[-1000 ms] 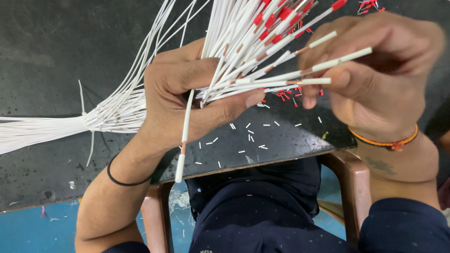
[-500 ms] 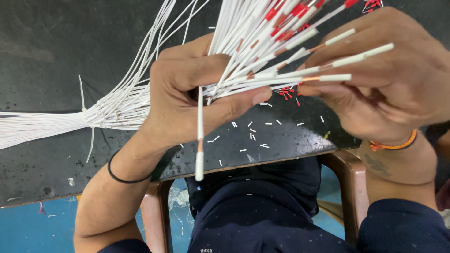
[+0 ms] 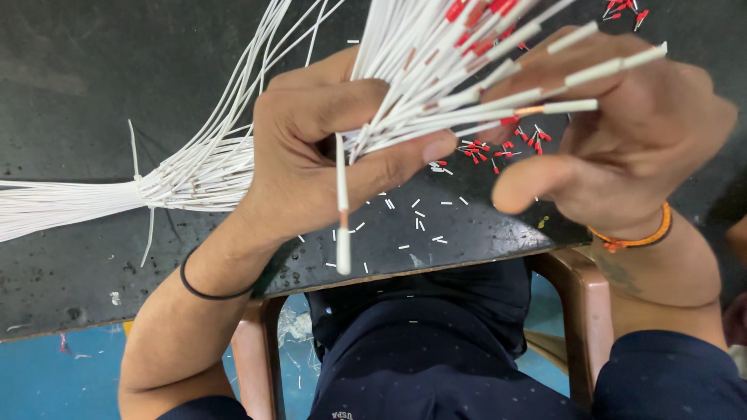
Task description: The person holds a large bundle of white wires in one hand and, one at a time, slides small red insulating caps onto the exposed copper ends of the wires, letting finished wires fan out with the bundle. Discarded cap pieces and trimmed ends accumulate on the dark workbench below.
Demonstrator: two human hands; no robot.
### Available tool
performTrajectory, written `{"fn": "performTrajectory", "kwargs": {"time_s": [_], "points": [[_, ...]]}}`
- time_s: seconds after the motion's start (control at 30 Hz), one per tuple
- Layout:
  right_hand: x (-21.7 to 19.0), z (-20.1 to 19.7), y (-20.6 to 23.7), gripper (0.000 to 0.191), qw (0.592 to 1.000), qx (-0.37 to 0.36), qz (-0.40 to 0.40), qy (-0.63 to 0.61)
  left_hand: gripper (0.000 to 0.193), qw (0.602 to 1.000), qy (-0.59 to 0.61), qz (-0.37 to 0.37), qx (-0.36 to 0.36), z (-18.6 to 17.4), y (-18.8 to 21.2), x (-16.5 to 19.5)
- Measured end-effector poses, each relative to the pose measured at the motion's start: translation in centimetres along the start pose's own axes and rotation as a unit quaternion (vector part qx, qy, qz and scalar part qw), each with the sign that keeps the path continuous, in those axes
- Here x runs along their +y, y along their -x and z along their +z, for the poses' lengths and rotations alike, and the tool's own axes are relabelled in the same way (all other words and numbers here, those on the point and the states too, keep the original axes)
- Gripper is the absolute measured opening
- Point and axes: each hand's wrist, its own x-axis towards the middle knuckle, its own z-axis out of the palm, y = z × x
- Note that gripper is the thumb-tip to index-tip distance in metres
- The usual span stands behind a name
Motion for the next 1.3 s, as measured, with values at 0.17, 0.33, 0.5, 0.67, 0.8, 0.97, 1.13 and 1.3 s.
{"fn": "performTrajectory", "kwargs": {"time_s": [0.17,0.33,0.5,0.67,0.8,0.97,1.13,1.3], "points": [[-1.1,0.3,-0.2,0.019,0.978,0.013,0.155,-0.137,0.014,1.000,-0.008,0.010,0.010,0.3,0.0,0.2],[-1.0,1.0,-0.1,0.012,0.961,0.022,0.157,-0.225,0.013,1.000,-0.005,-0.004,0.008,0.6,-0.4,0.5],[-0.8,1.1,0.8,0.012,0.952,0.080,0.174,-0.240,0.010,0.999,0.031,-0.028,0.022,0.7,-0.5,1.1],[-0.3,0.9,1.2,0.010,0.942,0.114,0.191,-0.252,0.010,0.999,0.020,-0.022,0.012,0.7,-0.6,1.6],[-0.3,1.1,1.2,0.013,0.942,0.120,0.123,-0.287,0.012,1.000,-0.007,0.007,-0.022,0.1,-0.8,1.9],[-0.2,1.0,1.2,0.012,0.965,0.110,0.116,-0.206,0.017,0.995,0.072,0.027,-0.061,-0.3,-1.0,1.9],[0.3,0.0,2.0,0.014,0.962,0.122,0.208,-0.127,0.019,0.997,0.042,0.009,-0.067,0.5,-1.2,1.3],[0.7,-0.5,1.8,0.016,0.975,0.097,0.177,-0.096,0.019,0.998,0.019,0.027,-0.047,1.1,-1.4,1.4]]}}
